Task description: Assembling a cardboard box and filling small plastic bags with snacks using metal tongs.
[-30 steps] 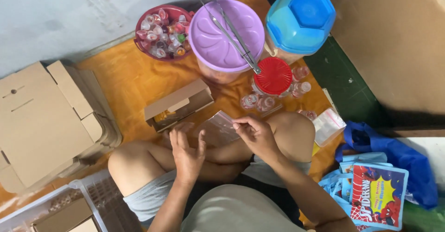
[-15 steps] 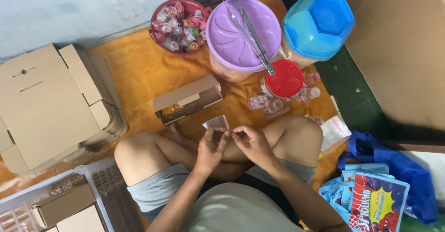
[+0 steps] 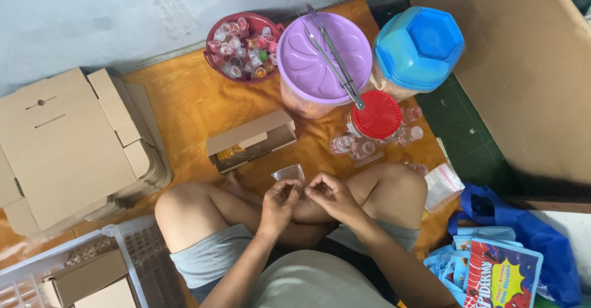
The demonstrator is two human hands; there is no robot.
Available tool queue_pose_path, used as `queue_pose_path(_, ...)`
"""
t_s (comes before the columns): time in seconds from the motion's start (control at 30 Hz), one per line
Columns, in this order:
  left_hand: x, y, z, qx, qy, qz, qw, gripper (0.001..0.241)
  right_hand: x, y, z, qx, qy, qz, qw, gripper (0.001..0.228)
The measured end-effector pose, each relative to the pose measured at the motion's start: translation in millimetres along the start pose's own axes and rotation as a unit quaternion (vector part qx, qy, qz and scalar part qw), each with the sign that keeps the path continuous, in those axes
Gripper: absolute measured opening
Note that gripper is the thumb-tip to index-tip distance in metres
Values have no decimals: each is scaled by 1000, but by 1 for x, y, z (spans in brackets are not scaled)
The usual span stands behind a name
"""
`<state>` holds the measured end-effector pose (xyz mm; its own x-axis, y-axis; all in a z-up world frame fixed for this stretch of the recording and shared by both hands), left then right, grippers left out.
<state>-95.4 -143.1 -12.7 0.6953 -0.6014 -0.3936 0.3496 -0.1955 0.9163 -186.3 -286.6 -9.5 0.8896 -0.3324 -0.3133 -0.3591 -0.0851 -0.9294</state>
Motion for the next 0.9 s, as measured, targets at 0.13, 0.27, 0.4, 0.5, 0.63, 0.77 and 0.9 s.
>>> queue_pose_path(0.13,0,-2,4,17,6,-5,1000,14,-2,-13,2,-14,5,5,1000,9)
queue_pose_path(0.27,2,-6,5,75,8,6,997,16,-12,-64,6,-178,27,-64,981,16)
queue_pose_path(0.4,-6,15,6,162,-2,39,986,25,-15,-64,11,-267,44,-141,952,17)
queue_pose_path(0.5,-16,49,12,214,6,84,973,24,-17,-59,12,-272,55,-138,951,17)
queue_pose_path(0.63,-18,57,14,267,14,123,956,21,-16,-65,13,-263,75,-137,952,9)
queue_pose_path(0.77,-17,58,15,332,38,165,928,19,-22,-81,17,-339,120,-141,922,10)
queue_pose_path(0.9,-14,45,11,344,50,172,922,21,-20,-85,13,-443,176,-144,867,9)
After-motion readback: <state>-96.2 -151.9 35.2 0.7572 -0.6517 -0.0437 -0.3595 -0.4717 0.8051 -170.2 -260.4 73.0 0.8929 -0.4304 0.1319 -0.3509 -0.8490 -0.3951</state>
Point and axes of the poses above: each hand's wrist, its own x-axis towards the middle knuckle, its own z-axis out of the palm, y = z × x, the point moved 9 cm from there along x, towards the middle knuckle, and after that the axes turned 9 degrees about -y, right-handed, at the moved point
